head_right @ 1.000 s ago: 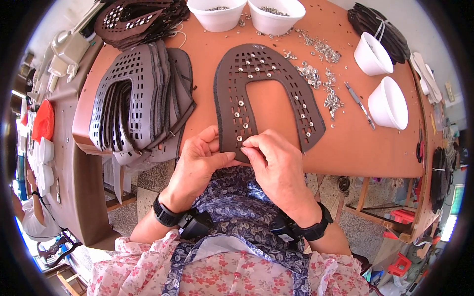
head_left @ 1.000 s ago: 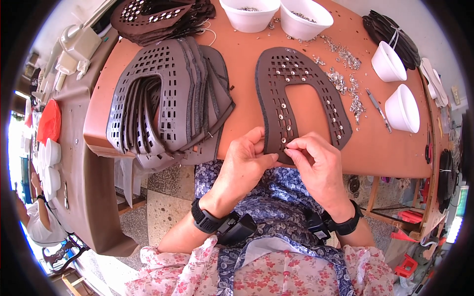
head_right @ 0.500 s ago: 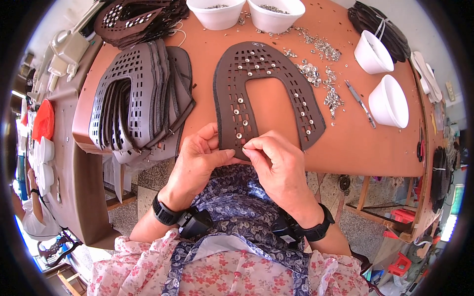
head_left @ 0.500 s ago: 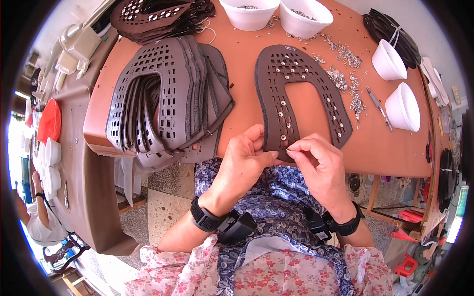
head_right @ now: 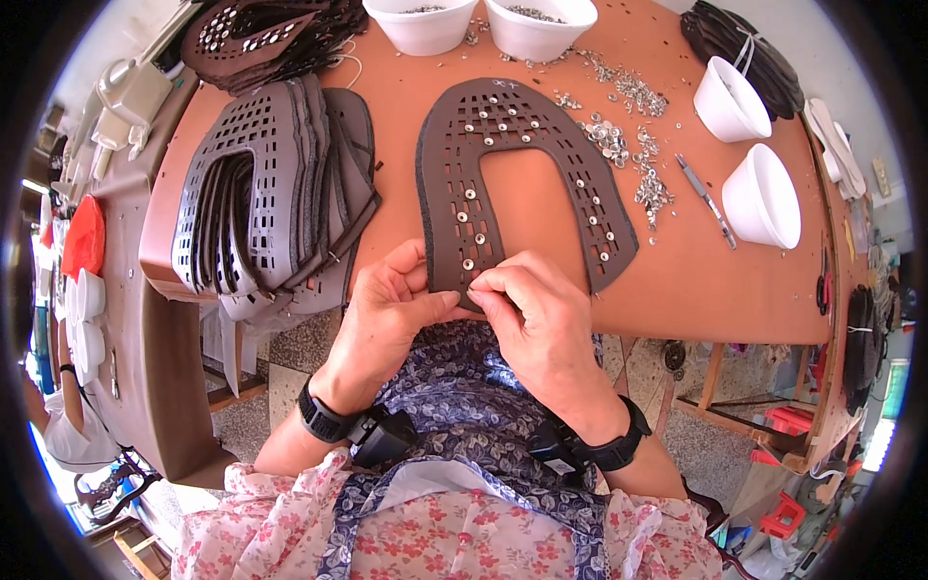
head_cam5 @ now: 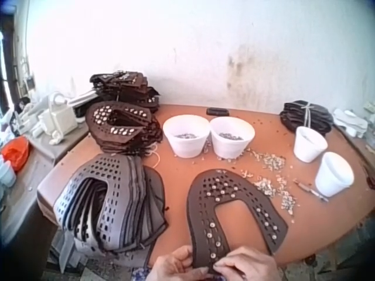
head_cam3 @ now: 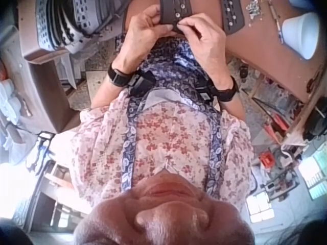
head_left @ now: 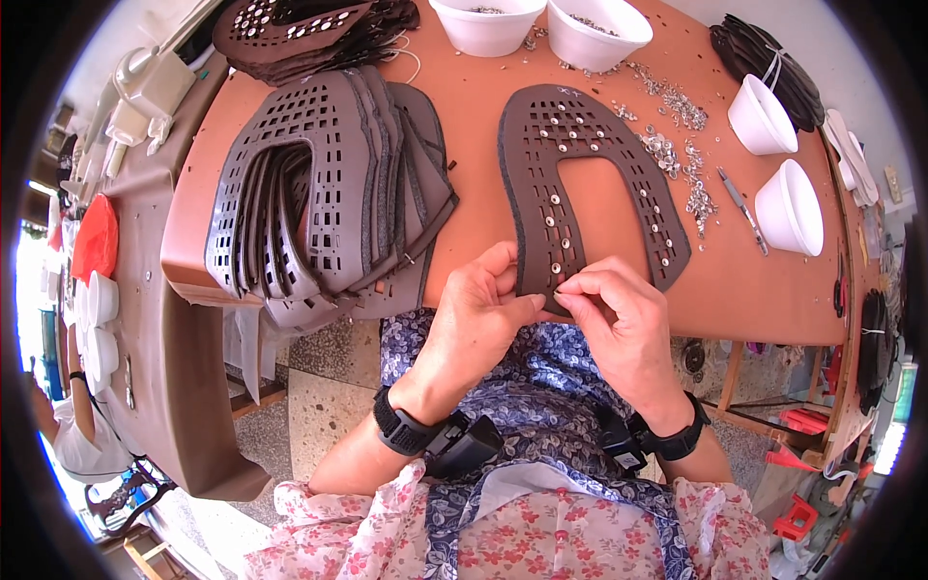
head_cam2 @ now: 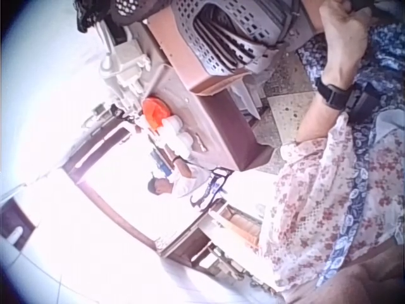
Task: Manually attaching metal eyelets or rivets to leather shoe uppers using tweezers.
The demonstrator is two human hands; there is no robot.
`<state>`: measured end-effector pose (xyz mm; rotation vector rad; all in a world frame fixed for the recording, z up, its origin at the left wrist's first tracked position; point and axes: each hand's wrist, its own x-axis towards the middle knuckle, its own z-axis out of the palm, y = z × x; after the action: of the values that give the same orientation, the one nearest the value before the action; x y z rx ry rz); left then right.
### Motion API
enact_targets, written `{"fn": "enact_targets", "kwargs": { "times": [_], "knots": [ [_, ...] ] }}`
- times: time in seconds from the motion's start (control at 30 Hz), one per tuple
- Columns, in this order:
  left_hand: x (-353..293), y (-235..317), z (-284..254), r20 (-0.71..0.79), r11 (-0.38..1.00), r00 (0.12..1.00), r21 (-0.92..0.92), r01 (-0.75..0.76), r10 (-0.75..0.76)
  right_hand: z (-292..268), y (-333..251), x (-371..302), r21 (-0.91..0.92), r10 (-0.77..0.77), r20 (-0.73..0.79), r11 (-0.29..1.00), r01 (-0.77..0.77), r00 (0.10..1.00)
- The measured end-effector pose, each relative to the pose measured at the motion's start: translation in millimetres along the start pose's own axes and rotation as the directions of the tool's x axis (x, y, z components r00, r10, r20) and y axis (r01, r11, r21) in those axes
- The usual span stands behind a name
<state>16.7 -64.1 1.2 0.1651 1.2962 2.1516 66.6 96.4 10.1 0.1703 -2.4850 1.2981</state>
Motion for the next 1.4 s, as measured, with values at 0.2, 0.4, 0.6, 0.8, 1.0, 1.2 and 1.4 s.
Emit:
{"fn": "enact_targets", "kwargs": {
  "times": [0.2,0.4,0.6,0.8,1.0,1.2,1.4],
  "knots": [
    [0,-1,1,0.005,1.000,1.000,-0.011,-0.004,0.004,-1,-2,2,0.014,0.031,0.008,0.999,-0.031,1.000],
    [0,-3,1,-0.015,0.997,1.000,0.071,-0.022,0.023,-5,-7,11,0.078,0.264,0.106,0.959,-0.272,0.959],
    [0,-1,5,0.008,0.996,0.999,0.085,-0.038,0.038,-7,-2,20,0.146,0.378,0.164,0.904,-0.401,0.911],
    [0,-4,3,-0.012,0.991,0.999,0.122,-0.049,0.051,-8,1,26,0.076,0.405,0.203,0.901,-0.426,0.892],
    [0,-1,3,-0.069,0.999,0.997,0.050,0.019,-0.016,-15,-1,10,0.276,0.341,0.178,0.883,-0.380,0.923],
    [0,2,5,-0.073,0.999,0.997,0.021,0.031,-0.029,-33,5,-13,0.154,0.257,0.018,0.954,-0.257,0.966],
    [0,4,5,-0.112,0.996,0.992,0.057,0.068,-0.062,-34,8,-21,0.095,0.177,-0.018,0.980,-0.175,0.984]
  ]
}}
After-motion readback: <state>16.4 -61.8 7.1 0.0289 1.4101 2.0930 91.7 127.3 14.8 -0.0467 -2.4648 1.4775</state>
